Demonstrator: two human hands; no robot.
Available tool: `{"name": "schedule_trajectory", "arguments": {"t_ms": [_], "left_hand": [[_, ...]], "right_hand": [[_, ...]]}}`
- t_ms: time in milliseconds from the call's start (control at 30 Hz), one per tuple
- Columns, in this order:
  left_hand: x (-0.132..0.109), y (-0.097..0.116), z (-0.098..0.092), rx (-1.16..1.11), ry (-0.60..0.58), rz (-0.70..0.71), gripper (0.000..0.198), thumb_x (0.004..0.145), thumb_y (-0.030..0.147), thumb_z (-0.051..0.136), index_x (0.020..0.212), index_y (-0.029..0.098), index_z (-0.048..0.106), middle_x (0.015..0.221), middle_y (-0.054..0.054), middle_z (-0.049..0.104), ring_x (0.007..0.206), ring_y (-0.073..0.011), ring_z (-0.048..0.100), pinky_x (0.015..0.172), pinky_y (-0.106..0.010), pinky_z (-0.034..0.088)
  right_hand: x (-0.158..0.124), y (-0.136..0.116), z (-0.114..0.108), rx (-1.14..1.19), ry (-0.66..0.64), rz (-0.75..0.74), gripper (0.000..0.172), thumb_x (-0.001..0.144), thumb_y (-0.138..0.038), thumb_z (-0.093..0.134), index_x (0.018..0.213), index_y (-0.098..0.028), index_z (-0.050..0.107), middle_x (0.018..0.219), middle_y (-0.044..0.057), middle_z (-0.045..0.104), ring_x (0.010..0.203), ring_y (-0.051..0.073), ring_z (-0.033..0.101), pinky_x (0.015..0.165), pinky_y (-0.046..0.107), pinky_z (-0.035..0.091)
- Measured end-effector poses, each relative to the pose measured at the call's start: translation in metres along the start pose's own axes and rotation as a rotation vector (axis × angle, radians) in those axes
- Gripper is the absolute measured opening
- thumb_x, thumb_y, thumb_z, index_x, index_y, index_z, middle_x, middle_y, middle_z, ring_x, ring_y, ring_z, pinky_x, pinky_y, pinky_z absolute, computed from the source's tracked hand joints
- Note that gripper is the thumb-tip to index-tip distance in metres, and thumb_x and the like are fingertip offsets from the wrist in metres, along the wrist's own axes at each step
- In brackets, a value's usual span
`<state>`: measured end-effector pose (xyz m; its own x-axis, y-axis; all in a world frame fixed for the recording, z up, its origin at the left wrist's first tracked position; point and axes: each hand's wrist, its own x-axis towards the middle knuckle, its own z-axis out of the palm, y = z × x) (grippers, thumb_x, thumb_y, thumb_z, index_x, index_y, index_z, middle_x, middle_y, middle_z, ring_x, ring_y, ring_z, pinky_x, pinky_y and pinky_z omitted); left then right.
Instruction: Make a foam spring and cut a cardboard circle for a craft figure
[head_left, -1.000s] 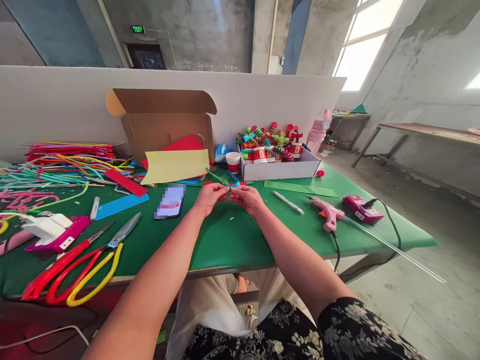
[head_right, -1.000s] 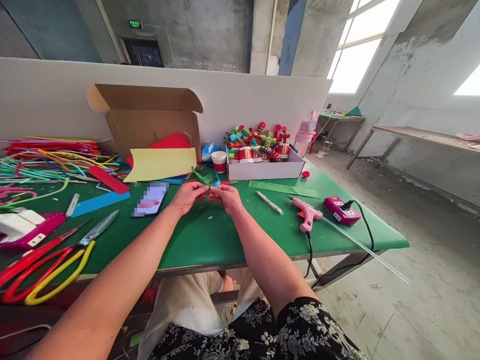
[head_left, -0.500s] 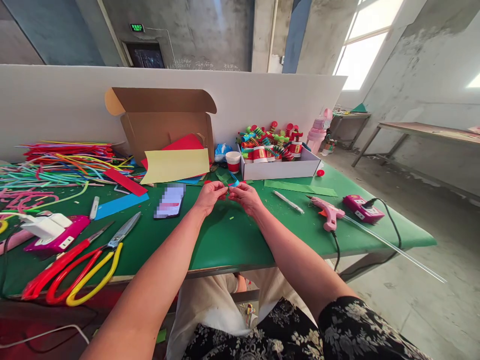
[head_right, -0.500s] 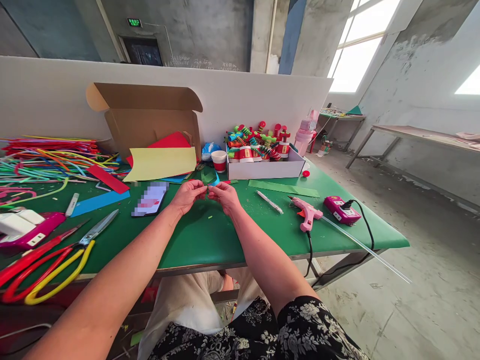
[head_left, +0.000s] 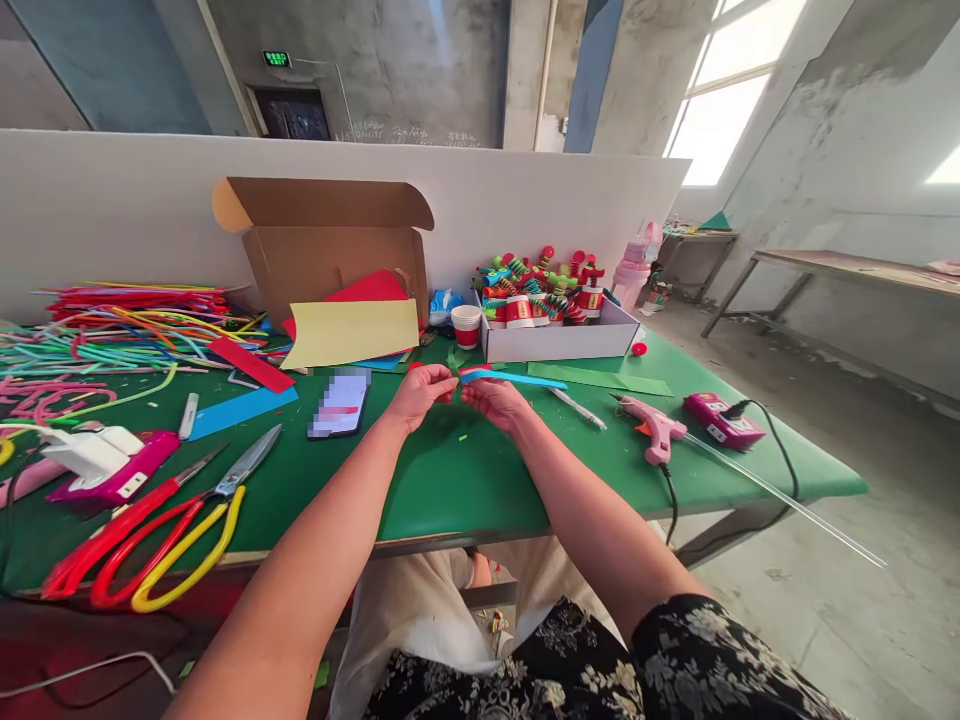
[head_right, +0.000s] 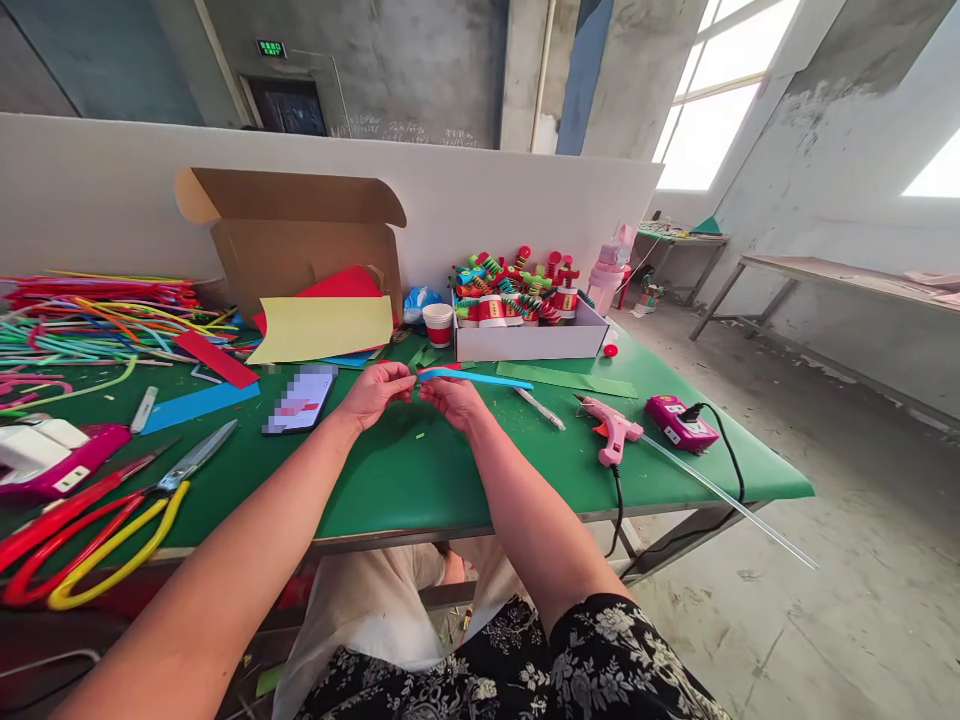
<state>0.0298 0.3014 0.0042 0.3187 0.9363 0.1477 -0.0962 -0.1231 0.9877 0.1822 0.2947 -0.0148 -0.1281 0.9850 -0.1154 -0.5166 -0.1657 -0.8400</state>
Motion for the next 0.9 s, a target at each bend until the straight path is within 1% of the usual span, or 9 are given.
{"name": "schedule_trajectory", "arguments": {"t_ms": [67, 200, 333, 433, 533, 700, 800, 900], "left_hand": [[0.001, -0.002, -0.001, 0.03, 0.024, -0.008, 0.036, 0.053, 0.043, 0.082, 0.061, 0.017, 0.059, 0.058, 0.004, 0.055, 0.051, -0.0099, 0.049, 0.055, -0.027, 0.042], [0.004, -0.006, -0.001, 0.072, 0.052, -0.001, 0.035, 0.052, 0.043, 0.082, 0.06, 0.017, 0.06, 0.057, 0.004, 0.055, 0.049, -0.0095, 0.048, 0.054, -0.026, 0.041], [0.005, -0.008, -0.001, 0.105, 0.062, 0.025, 0.035, 0.054, 0.044, 0.082, 0.06, 0.017, 0.06, 0.055, 0.004, 0.054, 0.048, -0.0095, 0.048, 0.051, -0.025, 0.039], [0.005, -0.008, -0.002, 0.127, 0.065, 0.034, 0.035, 0.056, 0.045, 0.081, 0.06, 0.017, 0.06, 0.055, 0.004, 0.055, 0.048, -0.0096, 0.049, 0.051, -0.025, 0.039], [0.005, -0.009, -0.002, 0.134, 0.076, 0.031, 0.035, 0.056, 0.045, 0.082, 0.06, 0.017, 0.06, 0.056, 0.004, 0.055, 0.049, -0.0103, 0.05, 0.052, -0.026, 0.04], [0.006, -0.01, -0.001, 0.138, 0.086, 0.03, 0.034, 0.057, 0.044, 0.082, 0.062, 0.017, 0.06, 0.056, 0.003, 0.056, 0.049, -0.0111, 0.05, 0.053, -0.027, 0.04], [0.007, -0.011, -0.001, 0.135, 0.093, 0.032, 0.034, 0.058, 0.045, 0.08, 0.062, 0.017, 0.061, 0.056, 0.003, 0.056, 0.049, -0.0105, 0.05, 0.053, -0.026, 0.041], [0.007, -0.011, -0.002, 0.137, 0.085, 0.031, 0.034, 0.058, 0.046, 0.078, 0.063, 0.016, 0.063, 0.057, 0.003, 0.058, 0.05, -0.0099, 0.05, 0.054, -0.026, 0.043]], "right_hand": [[0.001, 0.003, 0.0, -0.019, -0.015, 0.022, 0.012, 0.07, -0.012, 0.078, 0.068, -0.015, 0.067, 0.059, 0.0, 0.065, 0.056, 0.009, 0.06, 0.065, 0.022, 0.055], [0.002, 0.004, -0.002, -0.028, -0.027, 0.034, 0.014, 0.07, -0.015, 0.08, 0.067, -0.013, 0.067, 0.059, 0.0, 0.065, 0.054, 0.009, 0.061, 0.063, 0.022, 0.055], [0.001, 0.004, 0.0, -0.031, 0.012, 0.047, 0.012, 0.073, -0.011, 0.077, 0.067, -0.013, 0.066, 0.059, 0.001, 0.066, 0.055, 0.01, 0.062, 0.063, 0.023, 0.056], [0.0, 0.004, 0.002, -0.034, 0.035, 0.046, 0.014, 0.071, -0.008, 0.077, 0.067, -0.014, 0.065, 0.058, 0.0, 0.066, 0.055, 0.01, 0.062, 0.064, 0.023, 0.057], [-0.001, 0.002, 0.003, -0.039, 0.019, 0.014, 0.018, 0.066, -0.011, 0.081, 0.066, -0.015, 0.064, 0.059, -0.002, 0.065, 0.055, 0.009, 0.061, 0.065, 0.024, 0.057], [0.0, 0.003, 0.002, -0.092, -0.014, -0.043, 0.025, 0.059, -0.022, 0.086, 0.064, -0.015, 0.063, 0.06, -0.002, 0.065, 0.055, 0.009, 0.061, 0.062, 0.023, 0.054], [0.0, 0.005, 0.001, -0.132, 0.001, -0.1, 0.03, 0.054, -0.029, 0.089, 0.065, -0.015, 0.064, 0.06, -0.002, 0.066, 0.054, 0.009, 0.06, 0.059, 0.024, 0.053], [0.001, 0.006, 0.001, -0.178, 0.016, -0.154, 0.032, 0.051, -0.032, 0.089, 0.065, -0.015, 0.065, 0.059, -0.003, 0.065, 0.055, 0.01, 0.06, 0.061, 0.024, 0.053]]}}
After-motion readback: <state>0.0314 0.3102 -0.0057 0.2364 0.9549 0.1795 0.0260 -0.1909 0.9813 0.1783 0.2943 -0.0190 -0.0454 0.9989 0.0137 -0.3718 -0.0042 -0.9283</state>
